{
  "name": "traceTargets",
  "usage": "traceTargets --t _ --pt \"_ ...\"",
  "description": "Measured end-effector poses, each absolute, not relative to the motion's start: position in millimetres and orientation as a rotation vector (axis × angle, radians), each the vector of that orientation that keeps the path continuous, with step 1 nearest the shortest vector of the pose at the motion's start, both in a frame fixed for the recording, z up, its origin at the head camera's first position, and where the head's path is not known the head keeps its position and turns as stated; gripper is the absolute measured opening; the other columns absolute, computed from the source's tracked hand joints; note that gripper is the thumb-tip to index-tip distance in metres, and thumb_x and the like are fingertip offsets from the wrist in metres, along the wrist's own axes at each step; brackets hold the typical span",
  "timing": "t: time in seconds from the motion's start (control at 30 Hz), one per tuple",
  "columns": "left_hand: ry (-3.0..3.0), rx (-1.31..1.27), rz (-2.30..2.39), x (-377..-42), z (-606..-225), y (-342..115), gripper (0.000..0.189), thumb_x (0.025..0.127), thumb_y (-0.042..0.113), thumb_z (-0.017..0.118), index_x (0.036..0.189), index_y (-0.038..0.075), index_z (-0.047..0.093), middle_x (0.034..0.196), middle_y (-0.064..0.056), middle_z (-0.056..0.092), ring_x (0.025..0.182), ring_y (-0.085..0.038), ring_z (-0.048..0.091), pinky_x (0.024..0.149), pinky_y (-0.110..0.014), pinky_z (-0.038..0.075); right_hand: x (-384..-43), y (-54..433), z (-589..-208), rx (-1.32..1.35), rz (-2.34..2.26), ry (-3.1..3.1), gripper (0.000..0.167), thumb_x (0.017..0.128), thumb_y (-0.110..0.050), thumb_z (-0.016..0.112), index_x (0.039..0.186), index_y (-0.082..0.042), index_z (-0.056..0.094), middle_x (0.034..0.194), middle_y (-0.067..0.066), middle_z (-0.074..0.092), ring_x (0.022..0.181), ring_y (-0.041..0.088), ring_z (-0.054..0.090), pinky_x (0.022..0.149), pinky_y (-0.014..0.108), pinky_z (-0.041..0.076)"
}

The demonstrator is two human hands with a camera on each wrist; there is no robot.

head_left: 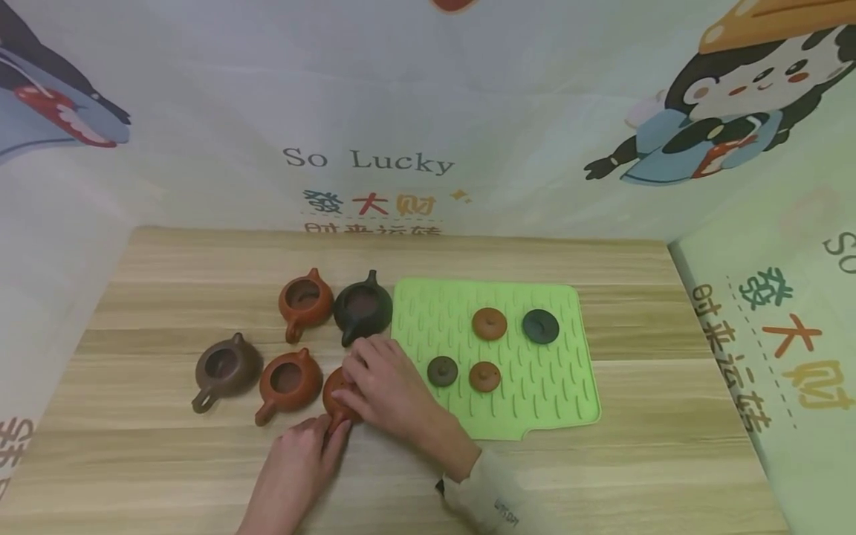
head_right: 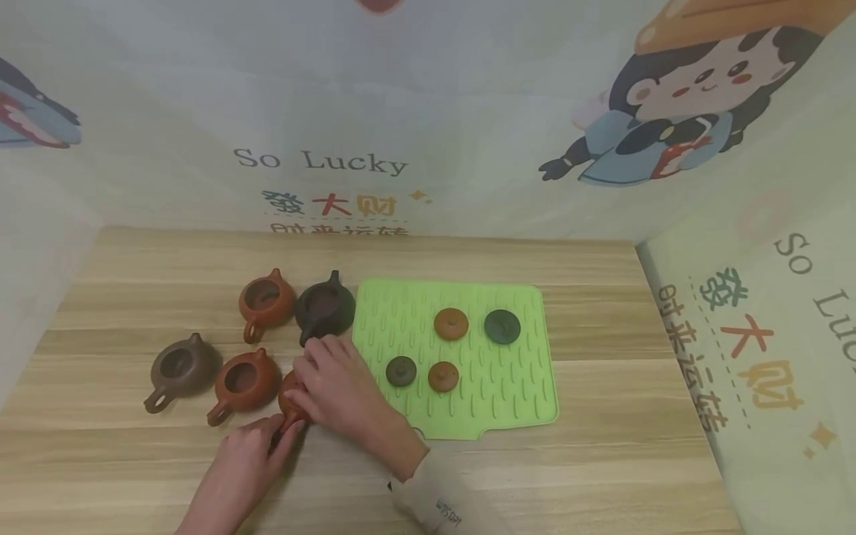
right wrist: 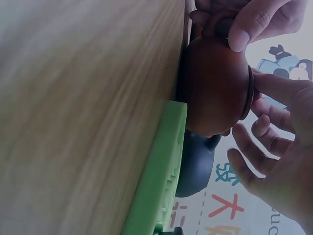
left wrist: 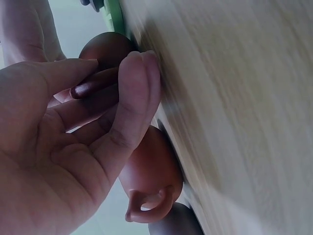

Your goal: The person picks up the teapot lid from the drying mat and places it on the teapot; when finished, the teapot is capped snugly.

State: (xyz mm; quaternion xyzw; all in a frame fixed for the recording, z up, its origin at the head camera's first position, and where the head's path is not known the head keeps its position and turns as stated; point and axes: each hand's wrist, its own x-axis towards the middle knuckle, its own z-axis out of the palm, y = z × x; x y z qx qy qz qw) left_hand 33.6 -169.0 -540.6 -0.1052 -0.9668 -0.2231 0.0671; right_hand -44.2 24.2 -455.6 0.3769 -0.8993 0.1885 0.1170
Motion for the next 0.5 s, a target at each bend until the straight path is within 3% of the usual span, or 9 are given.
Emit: traceTargets --t 0.2,0.5 --pt "-2.933 -0.305 -0.669 33.3 -539.2 -168.9 0.03 0.099 0.021 0.083 0.077 0.017 0.063 0.064 0.012 0.051 0.055 -0.005 0.045 0.053 -0.026 0.037 -39.1 20.1 -457.5 0.982 0.516 -2.677 0.03 0.099 -0.043 0.083 0.095 -0.018 0.067 0.114 -0.001 0.065 0.118 0.021 0.057 0.107 0.041 0.048" --pt "-2.952 -0.286 -0.685 33.1 -535.6 -167.8 0.03 0.1 0.021 0.082 0.077 0.018 0.063 0.064 0.013 0.05 0.055 -0.005 0.044 0.054 -0.026 0.038 -30.1 10.3 -455.1 0.786 0.397 -2.757 0.033 0.099 -0.046 0.082 0.088 -0.021 0.064 0.111 -0.005 0.069 0.117 0.02 0.057 0.111 0.042 0.047"
